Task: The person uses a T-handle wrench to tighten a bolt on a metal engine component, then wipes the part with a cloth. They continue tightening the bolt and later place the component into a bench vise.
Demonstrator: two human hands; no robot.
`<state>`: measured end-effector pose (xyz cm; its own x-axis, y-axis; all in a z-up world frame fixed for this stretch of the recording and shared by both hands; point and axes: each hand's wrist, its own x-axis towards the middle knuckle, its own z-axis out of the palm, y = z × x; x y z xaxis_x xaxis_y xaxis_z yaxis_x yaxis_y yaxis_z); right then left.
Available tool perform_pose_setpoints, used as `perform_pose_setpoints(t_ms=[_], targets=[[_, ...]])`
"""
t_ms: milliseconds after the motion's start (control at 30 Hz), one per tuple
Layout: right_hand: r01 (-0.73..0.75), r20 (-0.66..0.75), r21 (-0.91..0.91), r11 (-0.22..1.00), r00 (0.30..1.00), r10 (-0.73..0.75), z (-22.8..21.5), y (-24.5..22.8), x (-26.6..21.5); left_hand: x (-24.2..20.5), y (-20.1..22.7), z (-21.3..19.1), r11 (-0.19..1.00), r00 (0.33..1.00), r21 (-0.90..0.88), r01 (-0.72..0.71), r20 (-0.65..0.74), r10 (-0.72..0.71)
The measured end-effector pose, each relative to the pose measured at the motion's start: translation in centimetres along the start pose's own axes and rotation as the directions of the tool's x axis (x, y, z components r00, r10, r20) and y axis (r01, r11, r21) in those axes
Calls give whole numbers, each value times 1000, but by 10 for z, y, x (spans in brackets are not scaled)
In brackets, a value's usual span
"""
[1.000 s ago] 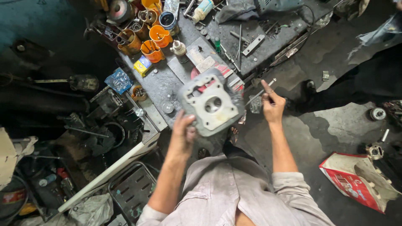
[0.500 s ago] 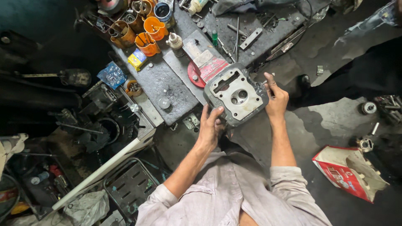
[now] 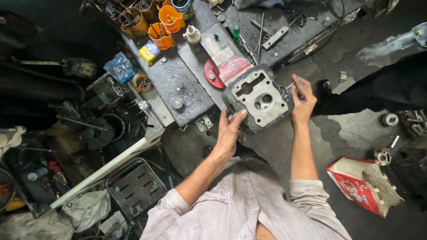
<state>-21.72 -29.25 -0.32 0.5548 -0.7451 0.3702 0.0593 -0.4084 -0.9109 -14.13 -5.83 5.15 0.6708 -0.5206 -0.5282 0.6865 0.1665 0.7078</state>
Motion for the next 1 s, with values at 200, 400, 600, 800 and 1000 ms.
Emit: perform_pose_setpoints(t_ms=[200,400,600,800,1000], targets=[[-374,-19,421,826,907,420,-1,-9,13,-2,5,-2,999,1000,-31,21,9,-20],[-320,83,340,884,947,311,2,-5,6,5,2,-7,999,1000,-21,26,11,-26],[-297,46,236,925,954,295,7,-2,-17,14,-4,-6,999,998,-26,-18,52,19],[-315,4,209,926,947,321,14,-9,-29,12,6,-4,1000,999,-4,4,54,-3],[-85,61,75,994,995,80,13,27,-64,7,7,0,1000,998,6,5,70,-5]])
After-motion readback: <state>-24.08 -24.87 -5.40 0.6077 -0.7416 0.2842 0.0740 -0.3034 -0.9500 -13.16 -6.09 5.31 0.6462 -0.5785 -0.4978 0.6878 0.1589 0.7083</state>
